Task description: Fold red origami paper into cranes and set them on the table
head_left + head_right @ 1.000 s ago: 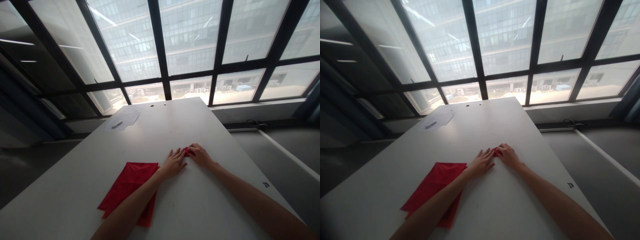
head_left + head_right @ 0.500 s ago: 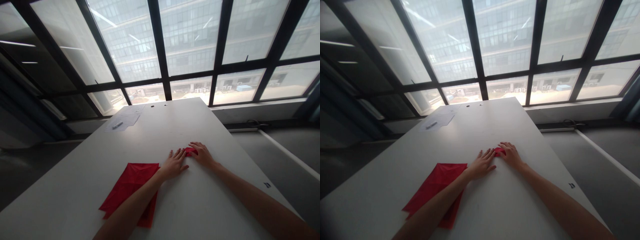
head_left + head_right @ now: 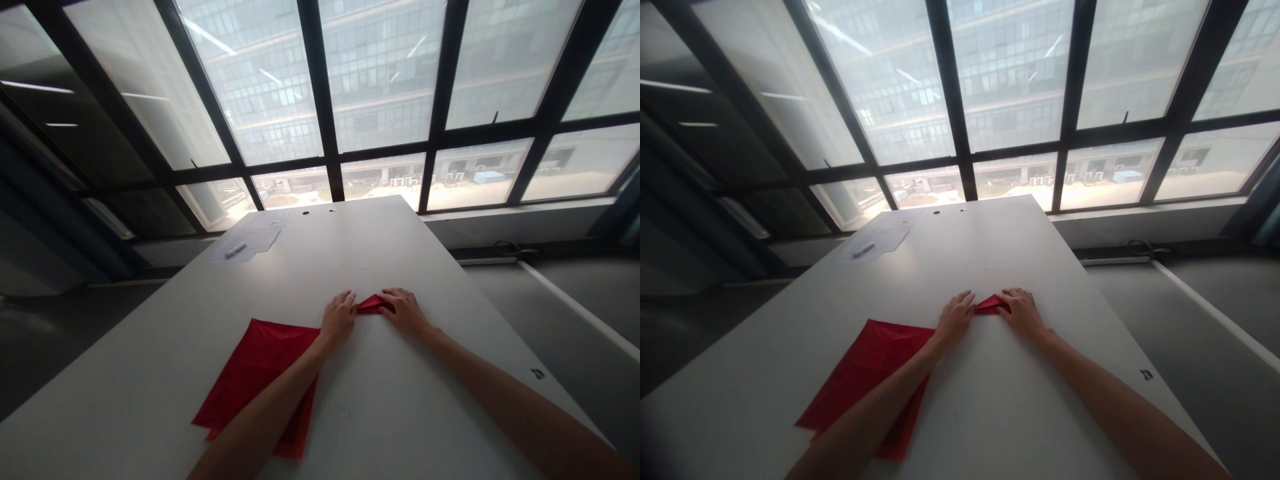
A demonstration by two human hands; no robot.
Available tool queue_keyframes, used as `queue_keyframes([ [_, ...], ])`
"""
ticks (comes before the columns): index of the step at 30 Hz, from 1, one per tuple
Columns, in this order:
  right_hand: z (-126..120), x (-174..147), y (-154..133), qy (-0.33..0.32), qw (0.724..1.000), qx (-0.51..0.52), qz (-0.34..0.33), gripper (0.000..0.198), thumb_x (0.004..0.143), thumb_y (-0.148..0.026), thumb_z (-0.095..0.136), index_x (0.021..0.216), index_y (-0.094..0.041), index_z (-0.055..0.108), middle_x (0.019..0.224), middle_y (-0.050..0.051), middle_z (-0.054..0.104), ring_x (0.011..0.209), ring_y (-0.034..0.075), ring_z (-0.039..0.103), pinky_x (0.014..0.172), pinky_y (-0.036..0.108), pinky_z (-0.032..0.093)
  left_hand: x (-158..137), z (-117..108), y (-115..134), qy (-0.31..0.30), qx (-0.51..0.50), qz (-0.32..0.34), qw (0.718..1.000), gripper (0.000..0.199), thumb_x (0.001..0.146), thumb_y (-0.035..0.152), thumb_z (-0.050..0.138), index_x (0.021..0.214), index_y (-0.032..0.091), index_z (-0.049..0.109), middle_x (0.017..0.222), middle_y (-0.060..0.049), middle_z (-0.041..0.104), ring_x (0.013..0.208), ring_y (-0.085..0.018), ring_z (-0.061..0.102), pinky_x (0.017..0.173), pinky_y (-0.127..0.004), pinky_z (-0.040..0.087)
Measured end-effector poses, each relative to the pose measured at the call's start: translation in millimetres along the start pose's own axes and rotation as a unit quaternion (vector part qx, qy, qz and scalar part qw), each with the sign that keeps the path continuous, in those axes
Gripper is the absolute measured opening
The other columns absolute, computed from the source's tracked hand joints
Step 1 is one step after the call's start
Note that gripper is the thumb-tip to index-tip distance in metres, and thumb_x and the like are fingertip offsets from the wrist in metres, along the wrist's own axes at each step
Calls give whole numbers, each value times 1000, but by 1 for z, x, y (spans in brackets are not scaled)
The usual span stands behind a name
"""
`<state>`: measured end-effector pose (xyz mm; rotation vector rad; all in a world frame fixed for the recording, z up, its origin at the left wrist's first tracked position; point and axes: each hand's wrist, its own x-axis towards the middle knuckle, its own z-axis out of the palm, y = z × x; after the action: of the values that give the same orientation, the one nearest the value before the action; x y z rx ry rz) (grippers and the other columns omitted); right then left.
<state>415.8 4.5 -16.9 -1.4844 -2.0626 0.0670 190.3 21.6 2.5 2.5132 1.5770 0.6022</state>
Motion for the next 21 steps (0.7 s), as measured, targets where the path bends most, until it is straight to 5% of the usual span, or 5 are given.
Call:
queue_keyframes([
  [6, -1, -1, -5, -1, 999, 1, -52, 22, 91, -26, 60, 106, -32, 73, 114, 4, 69, 110, 23, 56, 97, 42, 35, 4, 2, 0, 54, -77, 31, 995, 18, 89, 29, 62, 99, 28, 76, 98, -4, 66, 96, -21, 59, 89, -36, 49],
  [14, -8, -1, -14, -8, 998, -24, -52, 39, 91, -21, 58, 130, -25, 59, 118, 10, 66, 113, 25, 54, 101, 44, 31, 5, 1, -2, 52, -107, 27, 993, 15, 86, 23, 66, 95, 27, 76, 98, -3, 69, 96, -20, 61, 90, -35, 48],
  [19, -13, 0, -20, -7, 996, -55, -74, 19, 93, -20, 57, 105, -25, 70, 114, 8, 67, 109, 24, 56, 102, 43, 30, 3, -2, 3, 27, -85, 87, 992, 20, 91, 20, 57, 93, 25, 76, 98, -5, 71, 96, -20, 64, 95, -37, 47],
  [21, -13, 1, -20, -13, 994, -67, -85, 16, 94, -21, 56, 93, -24, 72, 108, 7, 69, 104, 23, 58, 99, 42, 32, 0, -2, 8, 10, -59, 115, 992, 26, 96, 23, 49, 108, 24, 72, 113, -6, 70, 107, -21, 63, 103, -40, 43],
])
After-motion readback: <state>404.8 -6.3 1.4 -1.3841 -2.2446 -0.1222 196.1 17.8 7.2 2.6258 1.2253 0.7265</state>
